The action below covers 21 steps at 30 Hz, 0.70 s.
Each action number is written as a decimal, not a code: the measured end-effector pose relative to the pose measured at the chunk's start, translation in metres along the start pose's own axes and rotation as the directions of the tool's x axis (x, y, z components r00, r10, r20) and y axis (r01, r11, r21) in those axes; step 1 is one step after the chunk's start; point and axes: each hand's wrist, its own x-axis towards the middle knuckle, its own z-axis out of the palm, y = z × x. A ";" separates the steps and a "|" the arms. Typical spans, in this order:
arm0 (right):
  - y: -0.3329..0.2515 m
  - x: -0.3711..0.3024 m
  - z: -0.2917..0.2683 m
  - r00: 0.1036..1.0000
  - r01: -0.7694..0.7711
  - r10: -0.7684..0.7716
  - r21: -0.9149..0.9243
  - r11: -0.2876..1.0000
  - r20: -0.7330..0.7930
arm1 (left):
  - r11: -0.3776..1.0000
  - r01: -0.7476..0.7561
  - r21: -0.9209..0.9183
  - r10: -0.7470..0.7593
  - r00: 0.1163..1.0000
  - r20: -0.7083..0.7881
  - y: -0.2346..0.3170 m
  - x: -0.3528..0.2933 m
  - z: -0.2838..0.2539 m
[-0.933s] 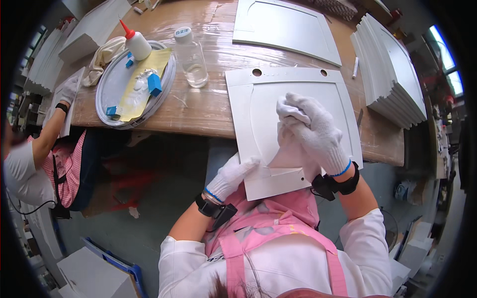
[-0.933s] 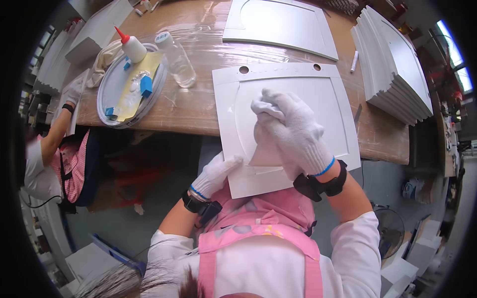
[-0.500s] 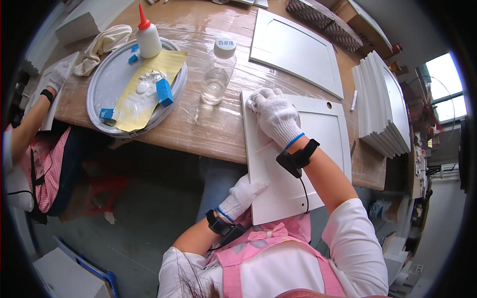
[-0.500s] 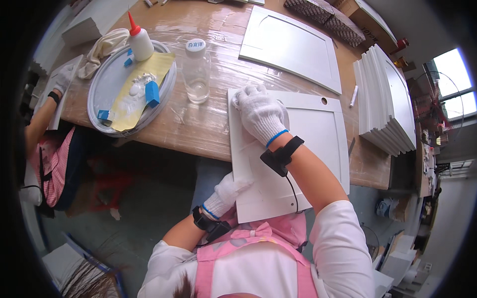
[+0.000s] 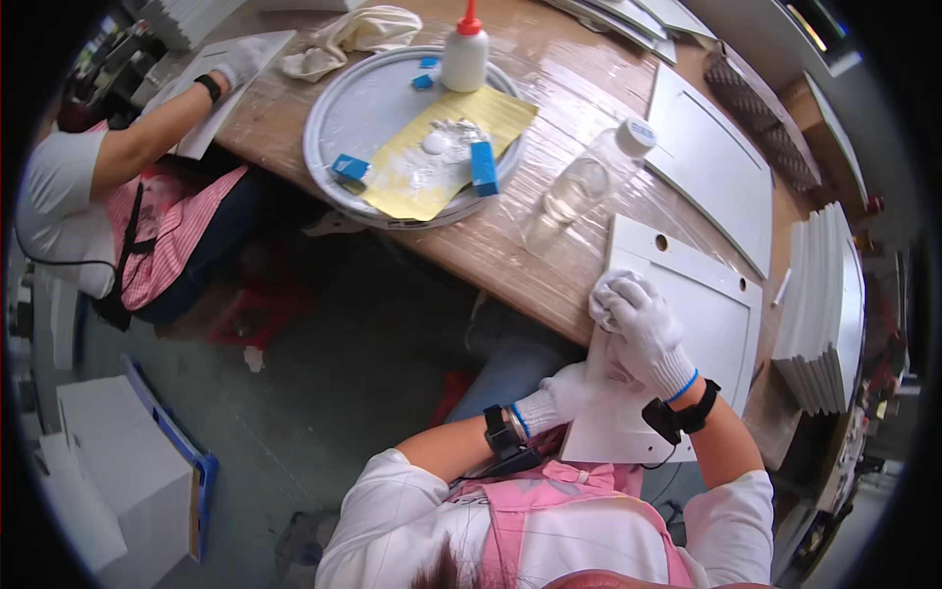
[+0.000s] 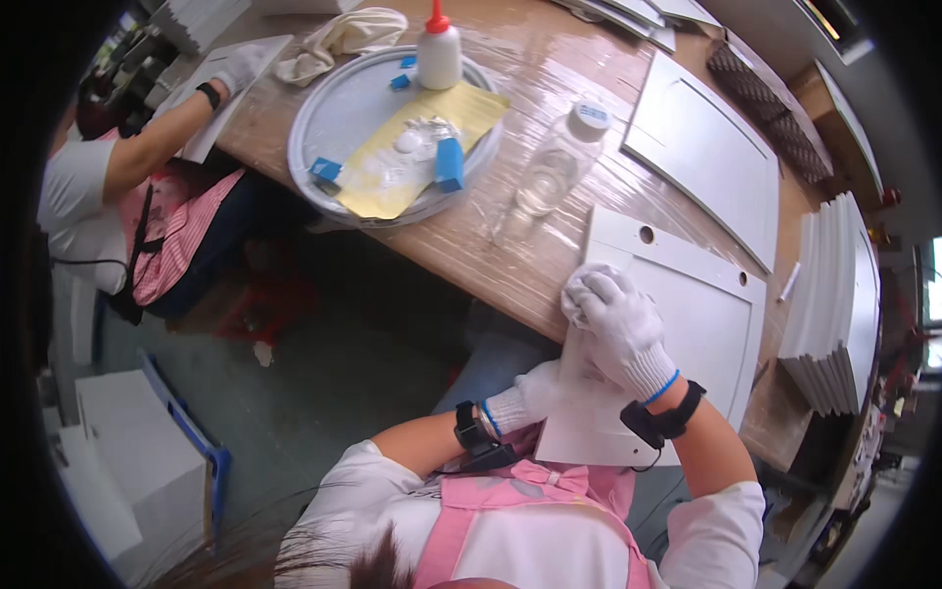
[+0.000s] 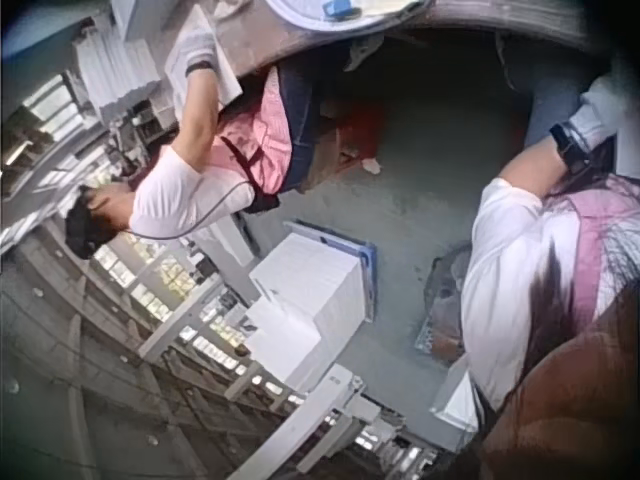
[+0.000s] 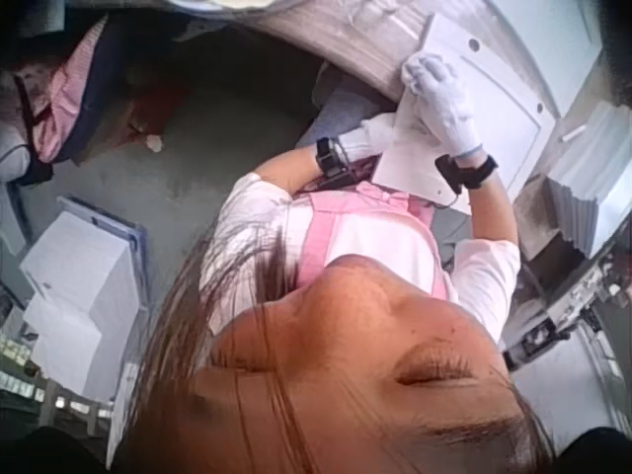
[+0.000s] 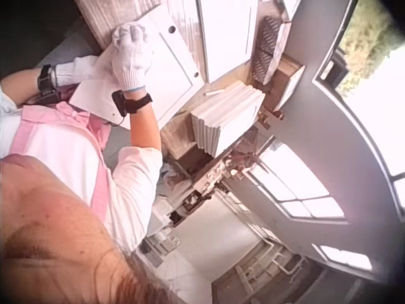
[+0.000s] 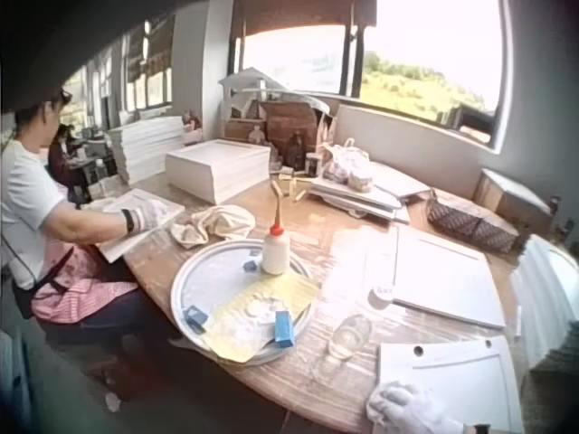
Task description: Cleaning and polishing white cabinet door panels.
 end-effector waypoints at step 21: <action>0.064 0.040 0.009 0.978 0.042 -0.031 0.046 0.998 -0.207 | 0.909 -0.009 -0.416 -0.104 0.963 -0.249 -0.001 0.028 0.029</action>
